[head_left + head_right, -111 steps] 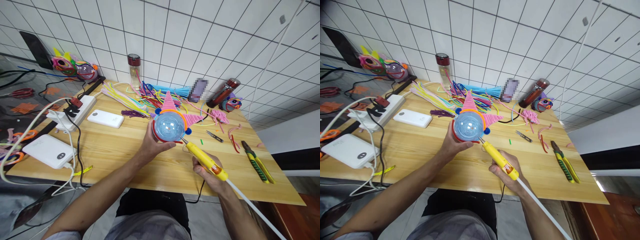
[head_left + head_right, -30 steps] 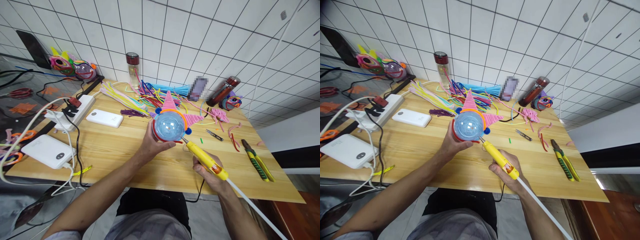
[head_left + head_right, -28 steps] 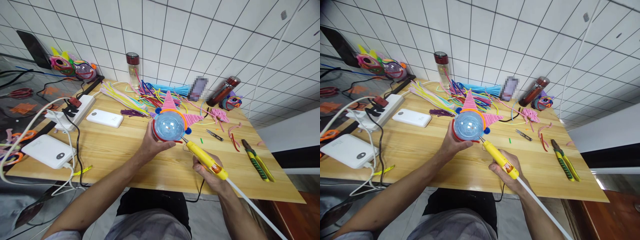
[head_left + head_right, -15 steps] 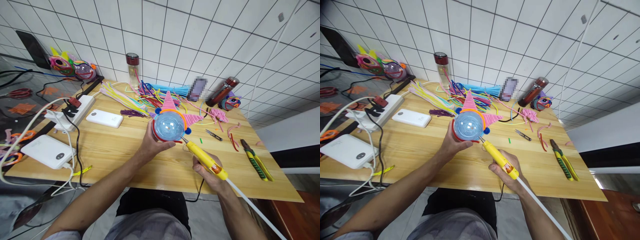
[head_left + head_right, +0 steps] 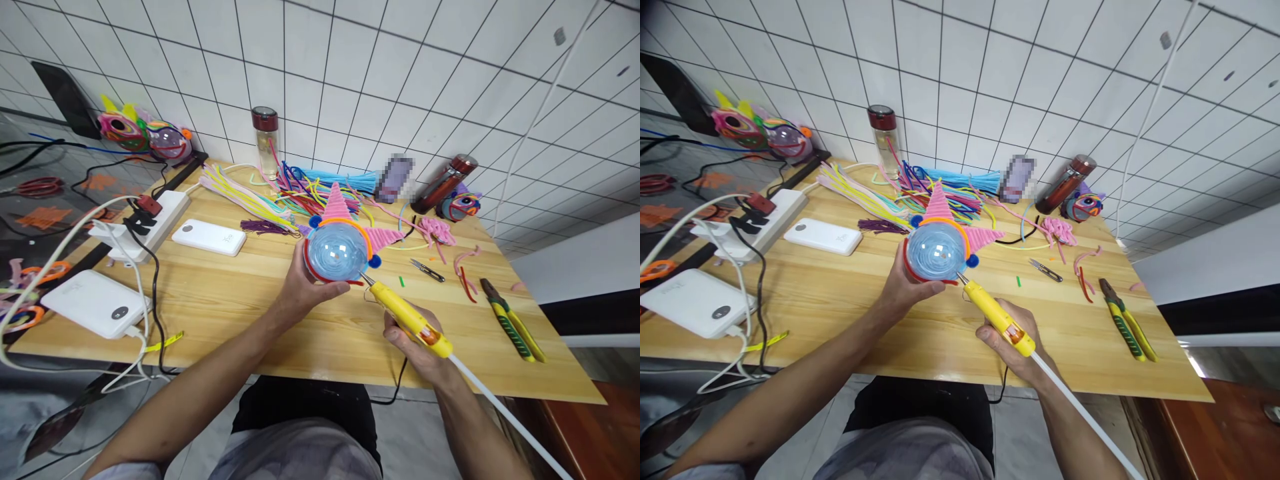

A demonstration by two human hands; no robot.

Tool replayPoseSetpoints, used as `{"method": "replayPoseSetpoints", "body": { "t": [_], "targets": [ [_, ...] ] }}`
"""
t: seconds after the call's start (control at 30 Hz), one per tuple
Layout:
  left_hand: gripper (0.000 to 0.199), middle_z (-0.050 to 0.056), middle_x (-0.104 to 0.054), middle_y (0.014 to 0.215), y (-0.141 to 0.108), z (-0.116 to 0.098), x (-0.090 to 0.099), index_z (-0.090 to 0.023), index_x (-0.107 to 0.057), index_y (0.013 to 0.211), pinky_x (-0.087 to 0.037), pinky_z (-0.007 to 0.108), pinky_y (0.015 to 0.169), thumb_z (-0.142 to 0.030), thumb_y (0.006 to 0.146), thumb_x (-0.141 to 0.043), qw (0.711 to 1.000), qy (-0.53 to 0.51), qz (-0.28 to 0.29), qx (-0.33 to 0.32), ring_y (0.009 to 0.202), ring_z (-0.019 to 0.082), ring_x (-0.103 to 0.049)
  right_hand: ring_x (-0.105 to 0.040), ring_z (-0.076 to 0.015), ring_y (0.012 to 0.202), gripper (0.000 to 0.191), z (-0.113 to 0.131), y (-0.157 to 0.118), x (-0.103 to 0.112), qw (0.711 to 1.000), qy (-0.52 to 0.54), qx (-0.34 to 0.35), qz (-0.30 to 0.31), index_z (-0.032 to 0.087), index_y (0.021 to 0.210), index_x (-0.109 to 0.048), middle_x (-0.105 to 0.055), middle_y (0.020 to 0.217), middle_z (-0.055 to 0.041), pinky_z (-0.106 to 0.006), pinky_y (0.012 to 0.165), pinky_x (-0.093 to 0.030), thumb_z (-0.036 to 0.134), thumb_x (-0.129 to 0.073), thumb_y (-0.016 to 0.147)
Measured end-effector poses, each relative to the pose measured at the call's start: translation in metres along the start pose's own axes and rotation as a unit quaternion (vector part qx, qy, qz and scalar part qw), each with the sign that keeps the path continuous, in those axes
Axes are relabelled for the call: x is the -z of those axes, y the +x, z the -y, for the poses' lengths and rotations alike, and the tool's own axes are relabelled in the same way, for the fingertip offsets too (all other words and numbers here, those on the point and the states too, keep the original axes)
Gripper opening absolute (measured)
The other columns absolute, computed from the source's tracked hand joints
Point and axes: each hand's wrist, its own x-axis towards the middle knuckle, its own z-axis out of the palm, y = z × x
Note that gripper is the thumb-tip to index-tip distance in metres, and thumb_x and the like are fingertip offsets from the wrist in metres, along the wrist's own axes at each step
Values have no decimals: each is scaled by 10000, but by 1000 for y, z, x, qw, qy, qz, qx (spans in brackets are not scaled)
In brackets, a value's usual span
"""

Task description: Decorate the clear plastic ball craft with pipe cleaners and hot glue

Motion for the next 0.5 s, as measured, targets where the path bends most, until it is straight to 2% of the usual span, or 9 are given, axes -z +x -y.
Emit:
{"method": "replayPoseSetpoints", "body": {
  "t": [0.5],
  "targets": [
    [1041, 121, -698, 1383, 1, 1, -1, -253, -503, 1352, -602, 540, 1162, -585, 549, -1077, 1000, 6, 5, -1, 1321, 358, -713, -502, -149, 568, 465, -3, 0, -2, 1000, 13, -12, 1, 238, 722, -601, -571, 656, 13, -292, 537, -446, 582, -726, 1010]
  ]
}}
